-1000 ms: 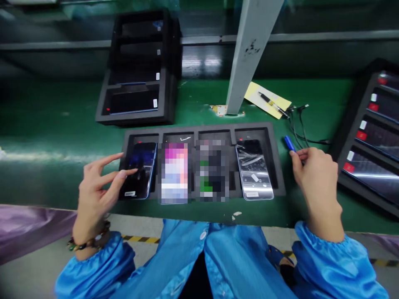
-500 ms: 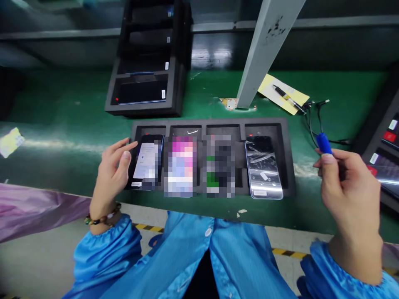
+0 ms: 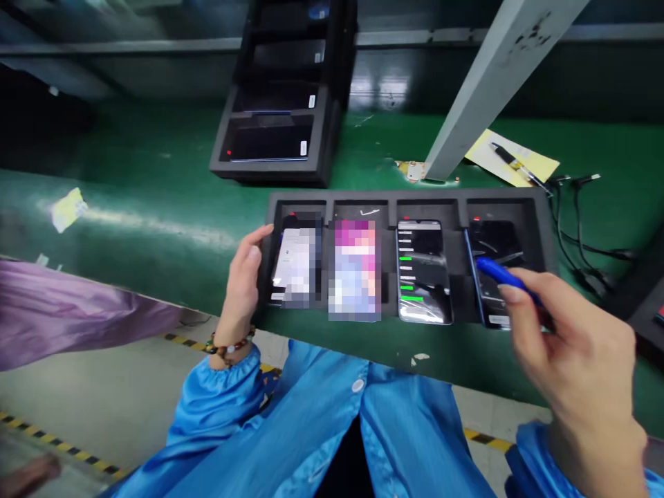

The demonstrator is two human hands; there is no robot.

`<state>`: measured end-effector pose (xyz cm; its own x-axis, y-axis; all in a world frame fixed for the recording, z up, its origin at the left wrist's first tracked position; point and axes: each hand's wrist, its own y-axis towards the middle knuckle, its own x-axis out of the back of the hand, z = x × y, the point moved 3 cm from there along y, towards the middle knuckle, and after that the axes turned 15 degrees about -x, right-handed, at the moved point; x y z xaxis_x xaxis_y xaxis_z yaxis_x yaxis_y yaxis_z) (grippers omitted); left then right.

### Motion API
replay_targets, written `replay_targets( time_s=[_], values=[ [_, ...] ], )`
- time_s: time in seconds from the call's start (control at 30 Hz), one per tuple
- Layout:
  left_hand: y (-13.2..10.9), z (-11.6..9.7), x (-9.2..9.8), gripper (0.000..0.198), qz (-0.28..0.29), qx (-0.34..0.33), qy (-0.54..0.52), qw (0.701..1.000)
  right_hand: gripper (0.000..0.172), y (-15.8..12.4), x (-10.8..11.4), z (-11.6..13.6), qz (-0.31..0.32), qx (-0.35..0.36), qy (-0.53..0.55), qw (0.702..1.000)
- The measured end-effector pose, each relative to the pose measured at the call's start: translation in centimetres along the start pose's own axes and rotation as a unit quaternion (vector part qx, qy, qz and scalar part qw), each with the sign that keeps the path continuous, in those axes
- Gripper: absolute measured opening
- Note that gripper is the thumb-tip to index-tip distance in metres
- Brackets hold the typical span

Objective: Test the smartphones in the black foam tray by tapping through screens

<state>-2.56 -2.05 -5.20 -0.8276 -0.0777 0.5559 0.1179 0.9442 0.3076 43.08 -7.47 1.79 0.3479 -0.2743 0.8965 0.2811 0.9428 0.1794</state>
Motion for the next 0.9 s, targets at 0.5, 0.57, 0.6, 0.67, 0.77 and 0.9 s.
replay_targets(
  time_s=[0.5, 0.57, 0.6, 0.67, 0.77, 0.9],
  values=[
    [0.1, -2.4, 1.8, 0.069, 0.159, -0.079, 0.057, 0.983, 0.020, -1.8, -1.9, 6.8, 0.105, 0.236, 0.018, 0.966],
    [0.2, -2.2, 1.6, 0.071, 0.165, -0.079, 0.053, 0.982, 0.021, -2.0, -2.1, 7.0, 0.111, 0.235, 0.021, 0.965],
    [0.2, -2.2, 1.5, 0.073, 0.168, -0.081, 0.053, 0.981, 0.021, -2.0, -2.2, 7.0, 0.113, 0.233, 0.020, 0.966],
    [0.2, -2.3, 1.4, 0.075, 0.176, -0.087, 0.054, 0.979, 0.023, -2.2, -2.3, 7.1, 0.115, 0.227, 0.022, 0.967],
    [0.2, -2.4, 1.5, 0.076, 0.173, -0.091, 0.055, 0.979, 0.024, -2.3, -2.4, 7.1, 0.126, 0.223, 0.029, 0.966],
    [0.4, -2.4, 1.8, 0.066, 0.131, -0.083, 0.061, 0.986, 0.024, -2.4, -2.5, 7.2, 0.131, 0.231, 0.036, 0.963]
  ],
)
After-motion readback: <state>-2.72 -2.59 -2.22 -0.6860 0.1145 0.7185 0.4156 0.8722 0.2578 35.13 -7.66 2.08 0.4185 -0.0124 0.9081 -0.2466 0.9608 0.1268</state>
